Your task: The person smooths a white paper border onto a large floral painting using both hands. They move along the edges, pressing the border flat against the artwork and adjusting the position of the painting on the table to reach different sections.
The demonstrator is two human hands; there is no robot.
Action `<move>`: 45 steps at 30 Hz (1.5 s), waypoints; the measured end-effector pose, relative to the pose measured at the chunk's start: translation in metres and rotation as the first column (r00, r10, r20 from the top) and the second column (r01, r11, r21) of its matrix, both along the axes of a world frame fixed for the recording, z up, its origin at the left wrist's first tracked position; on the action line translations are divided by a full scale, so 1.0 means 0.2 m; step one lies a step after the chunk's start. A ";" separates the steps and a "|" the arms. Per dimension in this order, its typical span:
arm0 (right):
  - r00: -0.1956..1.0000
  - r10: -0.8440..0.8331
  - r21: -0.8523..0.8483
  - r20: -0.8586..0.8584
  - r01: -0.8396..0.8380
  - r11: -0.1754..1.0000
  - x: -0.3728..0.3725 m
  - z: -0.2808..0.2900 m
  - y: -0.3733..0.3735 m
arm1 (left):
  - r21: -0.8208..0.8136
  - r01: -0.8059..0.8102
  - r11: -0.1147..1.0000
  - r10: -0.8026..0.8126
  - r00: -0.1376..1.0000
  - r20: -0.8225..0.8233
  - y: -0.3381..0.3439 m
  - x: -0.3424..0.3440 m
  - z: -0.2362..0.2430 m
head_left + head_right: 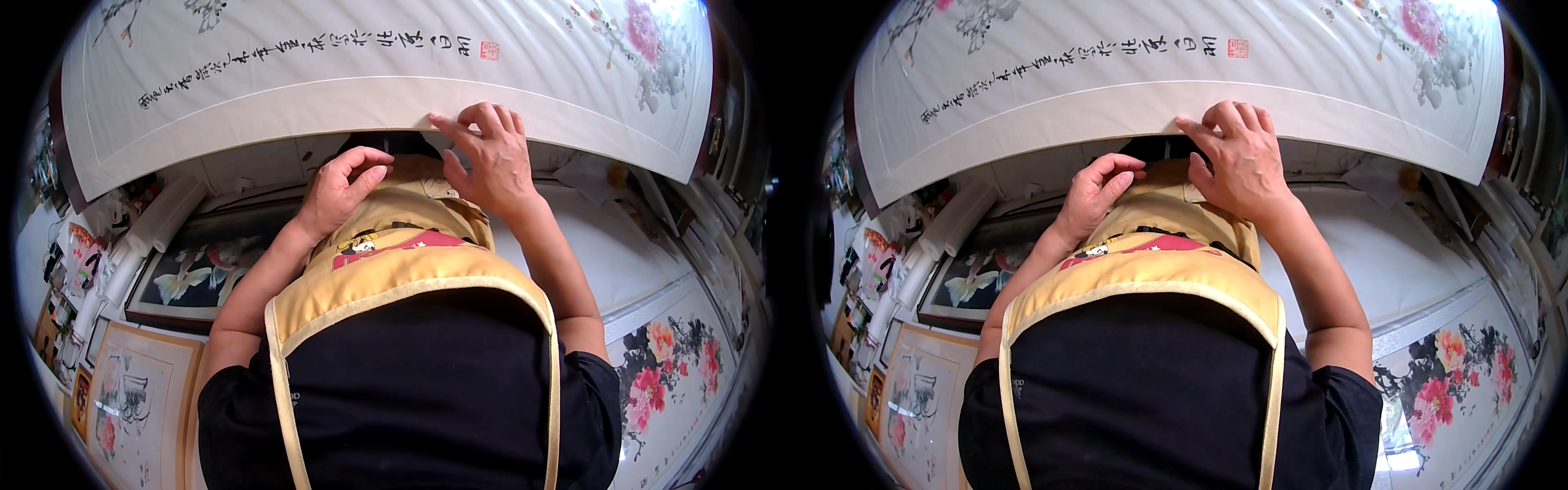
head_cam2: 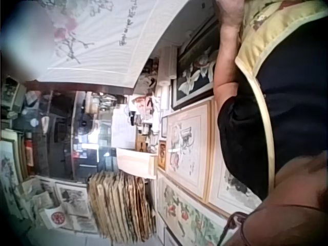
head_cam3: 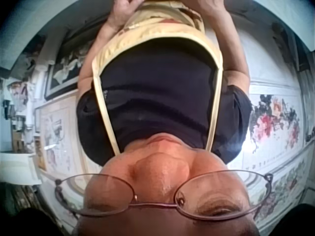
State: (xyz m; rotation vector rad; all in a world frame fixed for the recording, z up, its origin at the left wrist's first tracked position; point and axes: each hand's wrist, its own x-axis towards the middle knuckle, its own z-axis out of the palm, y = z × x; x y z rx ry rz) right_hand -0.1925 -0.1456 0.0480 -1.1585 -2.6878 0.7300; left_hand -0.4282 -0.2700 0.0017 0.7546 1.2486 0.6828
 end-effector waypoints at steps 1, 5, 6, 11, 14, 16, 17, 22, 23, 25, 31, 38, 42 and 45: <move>1.000 0.000 0.015 0.000 -0.001 1.000 0.00 0.00 0.00 | -0.003 0.000 1.000 0.000 1.000 0.001 0.00 0.00 0.00; 1.000 0.001 -0.020 0.010 -0.001 1.000 0.00 0.01 0.00 | -0.002 0.002 1.000 -0.002 1.000 0.002 0.00 0.00 0.00; 1.000 0.008 -0.009 0.015 -0.007 1.000 0.00 0.00 0.00 | -0.006 0.002 1.000 -0.002 1.000 0.004 0.00 0.00 -0.01; 1.000 0.005 -0.015 0.005 -0.005 1.000 0.00 0.01 0.00 | -0.002 -0.001 1.000 0.001 1.000 0.012 -0.01 0.00 -0.01; 1.000 0.018 -0.006 0.004 -0.018 1.000 0.00 0.00 0.00 | -0.005 -0.001 1.000 0.001 1.000 0.014 0.00 0.00 -0.01; 1.000 0.009 -0.024 -0.014 -0.009 1.000 0.00 0.01 0.01 | 0.000 0.005 1.000 -0.005 1.000 0.006 0.01 0.00 0.00; 1.000 0.018 -0.014 -0.004 -0.018 1.000 0.00 0.01 0.01 | -0.005 0.002 1.000 -0.002 1.000 0.007 0.01 0.00 0.00; 0.998 0.050 -0.030 -0.029 -0.051 0.998 0.02 0.01 0.01 | 0.006 0.008 1.000 -0.008 1.000 0.000 0.01 0.00 0.01; 0.999 0.041 -0.007 -0.029 -0.041 0.999 0.01 0.01 0.01 | -0.001 0.005 1.000 -0.005 1.000 0.003 0.02 0.00 0.01; 0.999 0.022 0.040 -0.029 -0.021 0.999 0.00 -0.01 0.01 | -0.016 -0.001 1.000 0.001 1.000 0.008 0.02 0.01 0.01; 1.000 0.021 -0.084 0.000 -0.021 0.996 0.06 0.00 0.00 | 0.071 -0.002 0.997 0.009 0.995 -0.096 0.03 0.01 0.05; 0.992 0.075 0.023 0.097 -0.077 0.997 0.06 -0.11 -0.10 | 0.668 0.374 0.644 0.278 0.698 -0.660 0.12 -0.04 0.07; 0.992 0.113 0.010 0.052 -0.114 0.993 -0.01 -0.12 -0.10 | 0.609 0.305 0.732 0.262 0.699 -0.665 0.17 -0.08 0.04; 0.980 0.142 0.084 0.137 -0.154 0.984 0.07 -0.11 -0.09 | 0.614 0.318 0.722 0.245 0.713 -0.657 0.18 -0.10 0.02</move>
